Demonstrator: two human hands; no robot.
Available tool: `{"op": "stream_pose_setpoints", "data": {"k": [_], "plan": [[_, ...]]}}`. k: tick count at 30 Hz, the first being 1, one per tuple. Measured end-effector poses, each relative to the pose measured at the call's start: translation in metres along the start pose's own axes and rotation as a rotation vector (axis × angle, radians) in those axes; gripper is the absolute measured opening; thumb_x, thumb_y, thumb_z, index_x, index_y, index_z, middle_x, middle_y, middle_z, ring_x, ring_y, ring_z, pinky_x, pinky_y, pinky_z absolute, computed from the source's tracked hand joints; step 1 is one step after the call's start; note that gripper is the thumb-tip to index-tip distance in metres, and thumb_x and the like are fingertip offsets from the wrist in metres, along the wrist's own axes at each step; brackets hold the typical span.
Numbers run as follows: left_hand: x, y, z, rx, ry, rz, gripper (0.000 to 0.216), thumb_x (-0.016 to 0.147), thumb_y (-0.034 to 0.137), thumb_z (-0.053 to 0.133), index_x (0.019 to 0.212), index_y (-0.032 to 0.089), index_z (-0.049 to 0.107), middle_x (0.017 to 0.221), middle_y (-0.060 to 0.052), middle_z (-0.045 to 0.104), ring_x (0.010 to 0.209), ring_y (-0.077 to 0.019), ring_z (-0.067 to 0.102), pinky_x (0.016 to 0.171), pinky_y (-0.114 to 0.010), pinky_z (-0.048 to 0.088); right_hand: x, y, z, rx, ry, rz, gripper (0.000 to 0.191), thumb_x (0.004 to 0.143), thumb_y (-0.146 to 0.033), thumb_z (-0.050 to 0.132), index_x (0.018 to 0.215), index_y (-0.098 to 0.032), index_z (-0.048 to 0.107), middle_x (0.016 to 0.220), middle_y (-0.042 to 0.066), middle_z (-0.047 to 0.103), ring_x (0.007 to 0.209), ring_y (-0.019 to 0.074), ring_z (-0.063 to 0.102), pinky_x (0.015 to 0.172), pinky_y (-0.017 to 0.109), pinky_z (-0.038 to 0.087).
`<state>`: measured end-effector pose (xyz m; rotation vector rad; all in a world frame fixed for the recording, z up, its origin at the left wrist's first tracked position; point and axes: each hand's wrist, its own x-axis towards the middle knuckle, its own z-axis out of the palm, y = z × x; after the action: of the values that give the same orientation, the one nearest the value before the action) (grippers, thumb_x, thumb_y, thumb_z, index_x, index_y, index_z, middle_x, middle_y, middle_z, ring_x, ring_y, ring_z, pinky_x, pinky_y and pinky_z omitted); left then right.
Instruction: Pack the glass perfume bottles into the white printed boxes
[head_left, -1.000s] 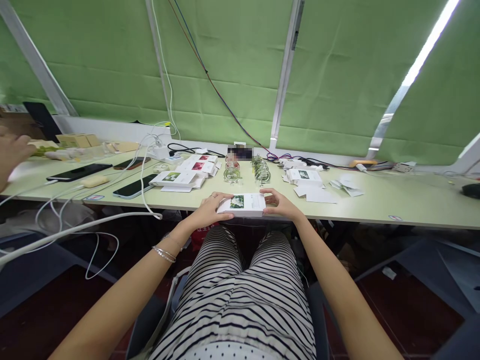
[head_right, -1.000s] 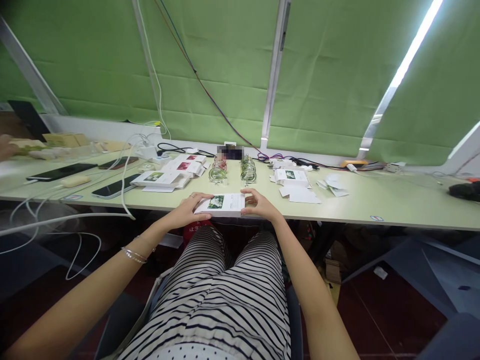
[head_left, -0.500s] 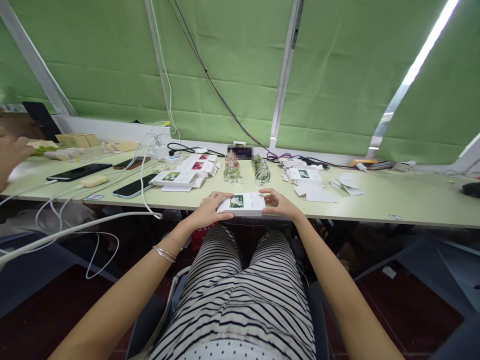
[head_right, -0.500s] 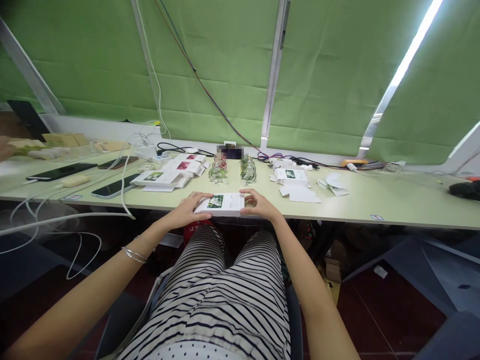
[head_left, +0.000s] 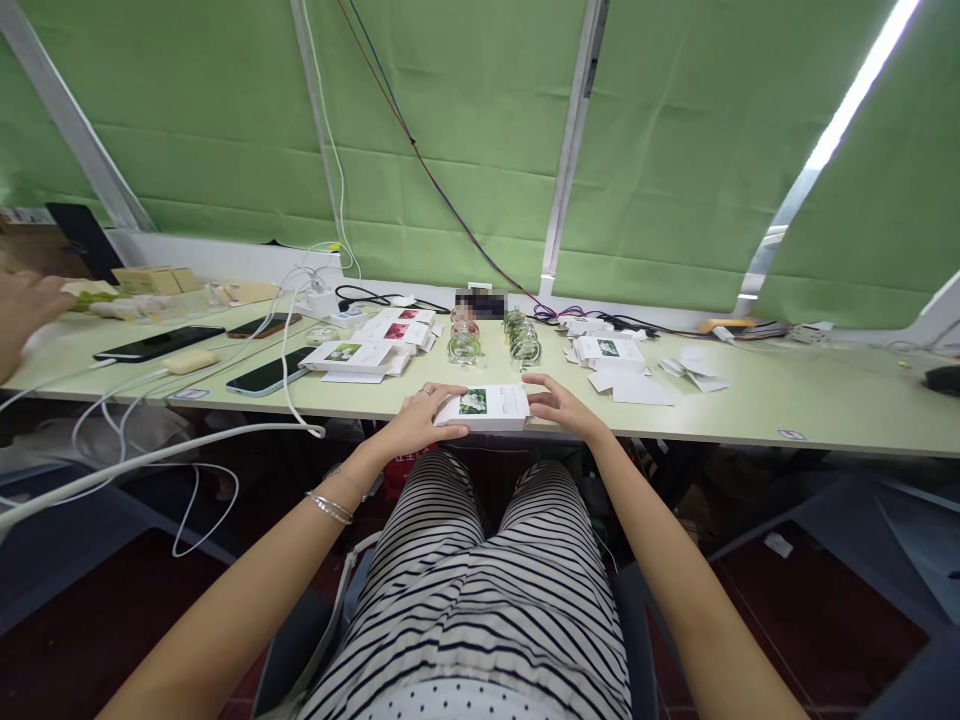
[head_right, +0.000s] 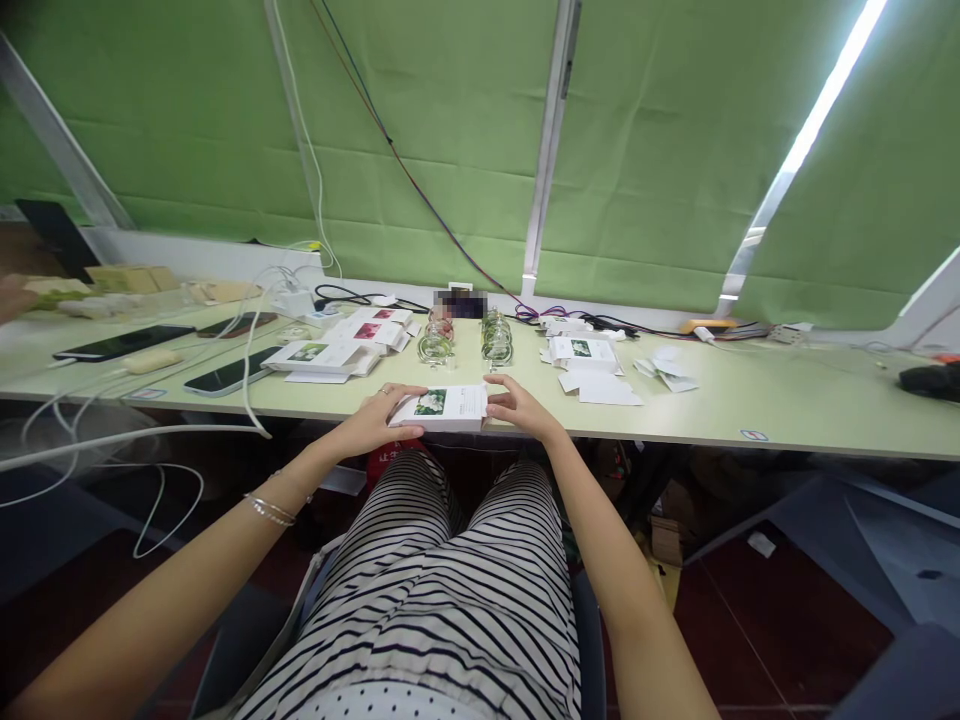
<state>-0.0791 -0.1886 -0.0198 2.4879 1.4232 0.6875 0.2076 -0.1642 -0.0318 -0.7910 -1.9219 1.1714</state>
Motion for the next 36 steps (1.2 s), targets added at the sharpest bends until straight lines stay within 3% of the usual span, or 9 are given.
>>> {"op": "stream_pose_setpoints", "data": {"k": [8, 22, 29, 36], "plan": [[-0.0001, -0.0004, -0.0003, -0.009, -0.006, 0.004, 0.067, 0.071, 0.06, 0.056, 0.128, 0.029, 0.041, 0.12, -0.007, 0.044, 0.113, -0.028, 0.043, 0.099, -0.043, 0.029, 0.0022, 0.007, -0.0029, 0.004, 0.085, -0.063, 0.052, 0.075, -0.045, 0.06, 0.118, -0.023, 0.041, 0.098, 0.004, 0.053, 0.092, 0.0176, 0.058, 0.093, 0.041, 0.042], [-0.0006, -0.0017, -0.0003, -0.008, -0.002, 0.004, 0.065, 0.072, 0.06, 0.055, 0.127, 0.028, 0.041, 0.12, -0.007, 0.044, 0.113, -0.0273, 0.044, 0.098, -0.042, 0.03, 0.0008, 0.0056, -0.0033, 0.058, 0.101, -0.037, 0.037, 0.075, -0.035, 0.061, 0.106, -0.021, 0.047, 0.101, 0.006, 0.057, 0.084, 0.0176, 0.065, 0.085, 0.042, 0.049], [-0.0005, 0.0001, -0.0011, -0.005, -0.004, 0.003, 0.066, 0.071, 0.06, 0.056, 0.127, 0.028, 0.041, 0.12, -0.007, 0.045, 0.113, -0.0279, 0.044, 0.099, -0.043, 0.029, 0.0012, 0.0041, -0.0014, 0.004, 0.098, -0.037, 0.046, 0.076, -0.037, 0.06, 0.116, -0.021, 0.045, 0.102, 0.006, 0.057, 0.084, 0.0174, 0.064, 0.086, 0.041, 0.049], [0.0001, -0.0014, 0.0003, 0.001, 0.003, 0.006, 0.065, 0.072, 0.06, 0.055, 0.127, 0.029, 0.041, 0.12, -0.006, 0.045, 0.113, -0.0275, 0.044, 0.099, -0.043, 0.029, 0.0035, 0.0033, 0.0019, -0.061, 0.114, 0.008, 0.047, 0.073, -0.037, 0.063, 0.114, -0.019, 0.049, 0.099, 0.007, 0.057, 0.086, 0.0181, 0.062, 0.085, 0.04, 0.049]]}}
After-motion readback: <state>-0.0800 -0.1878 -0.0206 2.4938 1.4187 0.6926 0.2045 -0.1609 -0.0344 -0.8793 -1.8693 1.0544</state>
